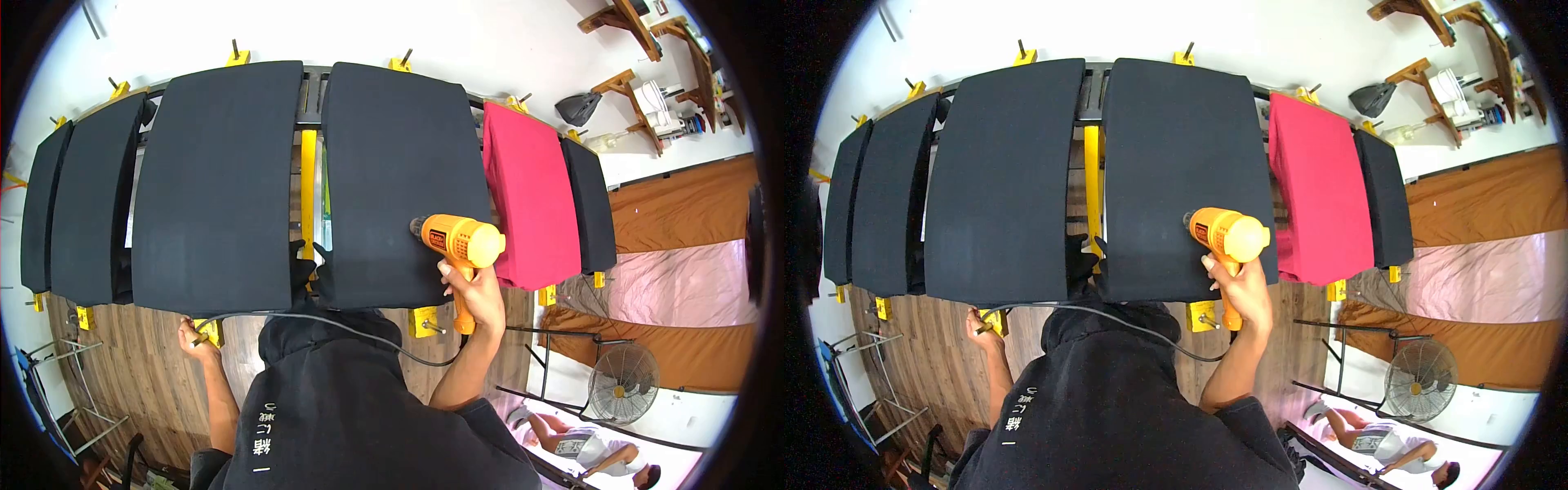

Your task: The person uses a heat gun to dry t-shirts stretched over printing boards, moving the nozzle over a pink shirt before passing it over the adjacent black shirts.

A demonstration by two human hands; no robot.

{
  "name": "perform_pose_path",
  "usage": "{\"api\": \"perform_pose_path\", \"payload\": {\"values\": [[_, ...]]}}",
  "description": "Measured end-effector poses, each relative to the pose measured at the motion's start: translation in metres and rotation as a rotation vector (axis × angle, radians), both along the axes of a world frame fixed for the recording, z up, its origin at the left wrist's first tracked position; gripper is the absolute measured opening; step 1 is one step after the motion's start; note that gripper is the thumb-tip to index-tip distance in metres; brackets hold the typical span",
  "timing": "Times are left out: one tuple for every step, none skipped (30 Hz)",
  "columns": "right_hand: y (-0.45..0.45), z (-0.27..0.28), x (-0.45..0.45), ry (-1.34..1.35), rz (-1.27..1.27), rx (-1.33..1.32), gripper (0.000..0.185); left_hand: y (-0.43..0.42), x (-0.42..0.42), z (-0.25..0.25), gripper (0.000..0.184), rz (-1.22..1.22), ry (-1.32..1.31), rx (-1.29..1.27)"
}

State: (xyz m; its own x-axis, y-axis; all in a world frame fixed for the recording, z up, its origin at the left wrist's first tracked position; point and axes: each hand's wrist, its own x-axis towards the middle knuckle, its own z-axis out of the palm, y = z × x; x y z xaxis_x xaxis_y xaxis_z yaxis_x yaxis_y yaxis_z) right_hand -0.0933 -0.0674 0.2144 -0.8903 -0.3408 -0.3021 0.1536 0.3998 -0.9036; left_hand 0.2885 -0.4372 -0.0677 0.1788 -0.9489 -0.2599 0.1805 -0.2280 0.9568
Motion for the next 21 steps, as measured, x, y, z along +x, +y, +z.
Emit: {"api": "perform_pose_path", "payload": {"values": [[-0.002,-0.001,0.002,0.017,-0.03,0.01,0.035,-0.001,0.001,-0.003,0.018,0.002,-0.007,-0.01],[-0.002,-0.002,0.004,0.033,-0.06,0.018,0.035,-0.002,0.003,-0.006,0.018,0.004,-0.015,-0.02],[-0.002,-0.001,0.005,0.033,-0.025,0.004,0.035,-0.001,0.001,-0.003,0.018,0.005,-0.003,-0.01],[0.0,0.001,0.005,0.034,0.008,-0.01,0.035,0.0,-0.001,0.0,0.018,0.004,0.008,0.0],[0.002,0.002,0.005,0.035,0.041,-0.024,0.035,0.001,-0.004,0.002,0.018,0.003,0.02,0.011],[0.008,0.003,0.003,-0.043,0.07,-0.039,0.037,0.001,-0.004,0.003,0.018,0.006,0.047,0.022],[0.008,0.001,0.004,-0.024,0.053,-0.033,0.037,0.0,-0.003,0.001,0.018,0.004,0.04,0.007],[0.007,-0.001,0.005,-0.005,0.034,-0.027,0.037,-0.001,-0.001,-0.002,0.018,0.0,0.033,-0.008],[0.004,-0.002,0.007,0.014,0.016,-0.019,0.037,0.0,-0.002,0.0,0.018,-0.004,0.025,-0.022],[-0.001,-0.002,0.01,0.069,-0.025,0.013,0.03,0.001,-0.002,0.002,0.018,-0.002,0.028,-0.007],[0.001,-0.001,0.01,0.048,0.013,-0.004,0.031,0.001,-0.004,0.003,0.018,0.0,0.032,0.007],[0.004,0.0,0.009,0.027,0.05,-0.021,0.031,0.001,-0.005,0.005,0.019,0.003,0.035,0.021],[0.006,0.001,0.009,0.007,0.088,-0.039,0.032,0.0,-0.004,0.001,0.019,0.002,0.033,0.006],[0.009,0.002,0.008,-0.049,0.101,-0.052,0.034,-0.002,-0.002,-0.006,0.019,0.001,0.029,-0.009],[0.007,0.001,0.01,-0.002,0.067,-0.026,0.033,-0.003,-0.001,-0.006,0.019,-0.002,0.025,-0.024],[0.004,0.0,0.012,0.043,0.032,0.001,0.032,-0.003,-0.001,-0.006,0.019,0.001,0.02,-0.031],[0.001,-0.001,0.014,0.089,-0.003,0.029,0.031,-0.003,-0.001,-0.007,0.018,0.002,0.016,-0.039],[-0.004,-0.001,0.017,0.132,-0.04,0.014,0.029,-0.002,-0.002,-0.007,0.018,0.004,0.012,-0.046],[-0.001,0.0,0.017,0.082,-0.004,0.007,0.03,-0.002,-0.001,-0.006,0.018,-0.01,0.011,-0.04],[0.003,0.001,0.015,0.034,0.033,-0.002,0.032,-0.002,-0.001,-0.006,0.018,-0.022,0.011,-0.036],[0.006,0.003,0.014,-0.014,0.073,-0.012,0.033,-0.003,0.001,-0.008,0.017,-0.031,0.01,-0.032]]}}
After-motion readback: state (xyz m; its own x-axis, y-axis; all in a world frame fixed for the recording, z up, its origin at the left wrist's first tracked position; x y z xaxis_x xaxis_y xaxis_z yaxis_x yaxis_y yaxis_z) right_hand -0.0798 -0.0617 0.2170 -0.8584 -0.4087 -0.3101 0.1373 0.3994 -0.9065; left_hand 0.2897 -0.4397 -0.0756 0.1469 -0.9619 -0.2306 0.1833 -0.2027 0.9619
